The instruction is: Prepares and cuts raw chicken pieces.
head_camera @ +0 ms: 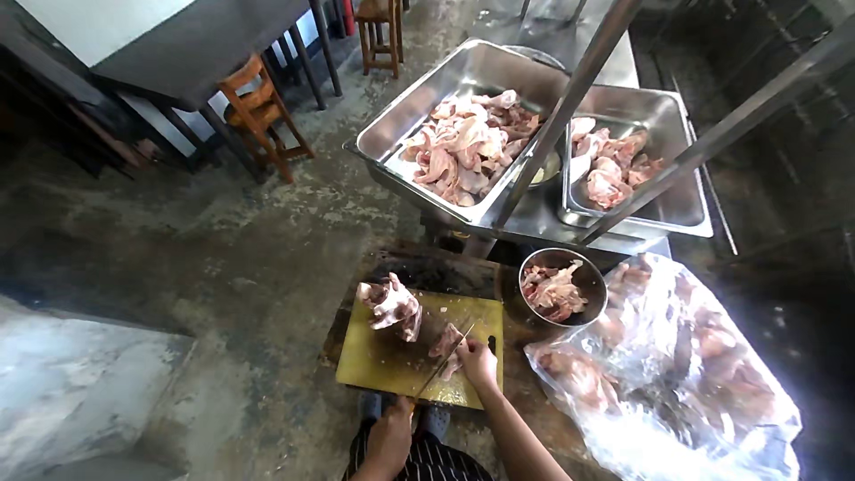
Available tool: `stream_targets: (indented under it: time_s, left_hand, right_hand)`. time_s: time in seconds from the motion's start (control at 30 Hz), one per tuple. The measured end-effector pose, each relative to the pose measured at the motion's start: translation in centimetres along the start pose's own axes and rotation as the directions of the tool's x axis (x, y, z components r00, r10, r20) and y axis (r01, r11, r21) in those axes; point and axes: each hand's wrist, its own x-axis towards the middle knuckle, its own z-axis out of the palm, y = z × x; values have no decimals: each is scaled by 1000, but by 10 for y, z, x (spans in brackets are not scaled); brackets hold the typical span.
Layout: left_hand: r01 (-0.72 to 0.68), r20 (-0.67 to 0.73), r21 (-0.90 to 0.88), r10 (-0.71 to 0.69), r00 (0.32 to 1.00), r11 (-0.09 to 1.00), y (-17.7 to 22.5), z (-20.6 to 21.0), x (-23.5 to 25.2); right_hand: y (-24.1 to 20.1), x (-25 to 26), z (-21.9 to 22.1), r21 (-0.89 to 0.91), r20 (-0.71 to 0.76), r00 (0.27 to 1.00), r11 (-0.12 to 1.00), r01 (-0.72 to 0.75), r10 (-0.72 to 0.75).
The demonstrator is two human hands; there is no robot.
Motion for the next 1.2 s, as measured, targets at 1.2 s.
stream_targets:
  time_s: [1.2]
  left_hand:
    - [-46, 106, 226, 22, 994, 973, 45, -47, 76]
  right_hand:
    - [-36, 98, -9, -348, -59, 694, 667, 659, -717]
